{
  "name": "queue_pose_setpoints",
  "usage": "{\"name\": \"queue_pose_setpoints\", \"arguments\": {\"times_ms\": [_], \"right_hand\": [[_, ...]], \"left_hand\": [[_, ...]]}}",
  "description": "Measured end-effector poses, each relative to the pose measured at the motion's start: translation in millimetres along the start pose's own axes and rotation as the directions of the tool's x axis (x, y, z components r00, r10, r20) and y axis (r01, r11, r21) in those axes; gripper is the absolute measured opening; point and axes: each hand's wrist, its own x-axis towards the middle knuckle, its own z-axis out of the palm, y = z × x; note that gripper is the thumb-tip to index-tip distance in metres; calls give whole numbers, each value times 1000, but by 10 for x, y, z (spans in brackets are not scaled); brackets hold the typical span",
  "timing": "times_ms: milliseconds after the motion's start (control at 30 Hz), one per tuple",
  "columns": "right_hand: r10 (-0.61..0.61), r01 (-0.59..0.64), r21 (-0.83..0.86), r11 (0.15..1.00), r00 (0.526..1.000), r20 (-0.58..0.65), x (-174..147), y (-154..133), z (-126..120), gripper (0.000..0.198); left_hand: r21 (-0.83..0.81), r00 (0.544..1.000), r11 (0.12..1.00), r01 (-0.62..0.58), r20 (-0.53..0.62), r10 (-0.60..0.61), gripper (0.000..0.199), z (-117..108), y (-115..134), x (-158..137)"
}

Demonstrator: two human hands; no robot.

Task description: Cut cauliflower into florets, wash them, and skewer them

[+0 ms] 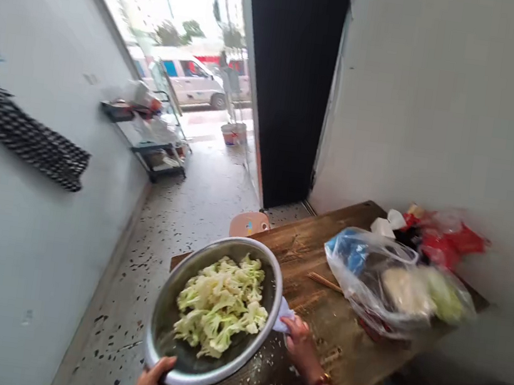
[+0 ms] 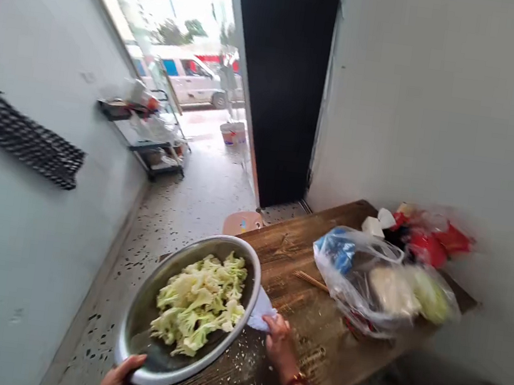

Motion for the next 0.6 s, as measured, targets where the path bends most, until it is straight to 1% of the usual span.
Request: {"name": "queue_pose_setpoints", "arguments": {"times_ms": [33,100,133,233,300,367,433,533,600], "right_hand": [[-8,8,6,1000,1000,-20,7,171,-75,57],[4,-6,-27,1000,998,-67,67,604,-279,54],[10,-14,-47,999,997,-77,101,835,-387,53],[62,-72,-136,988,995,-76,127,1431,-635,49],[73,-79,-207,975,997,-39,72,1682,-701,48],[73,-63,-271,960,997,27,5,1811,-702,48],[69,-52,-312,949,997,45,-24,1854,-672,48],[49,-58,-294,954,998,-37,39,1850,-628,55],[28,-38,-255,966,999,-44,118,1822,-610,68]], "left_hand": [[-49,999,999,-17,33,18,29,78,-66,72],[-113,995,992,-51,83,60,27,275,-209,214],[-137,994,989,-60,81,72,26,395,-279,280],[-148,996,989,-29,74,40,19,820,-468,469],[-162,998,987,-2,60,12,16,1114,-577,593],[-171,998,985,4,66,8,17,1375,-675,714],[-153,997,988,5,73,6,18,1579,-757,818],[-111,998,993,-37,48,43,21,1767,-821,899],[-67,997,995,-72,29,74,22,1830,-824,892]]}}
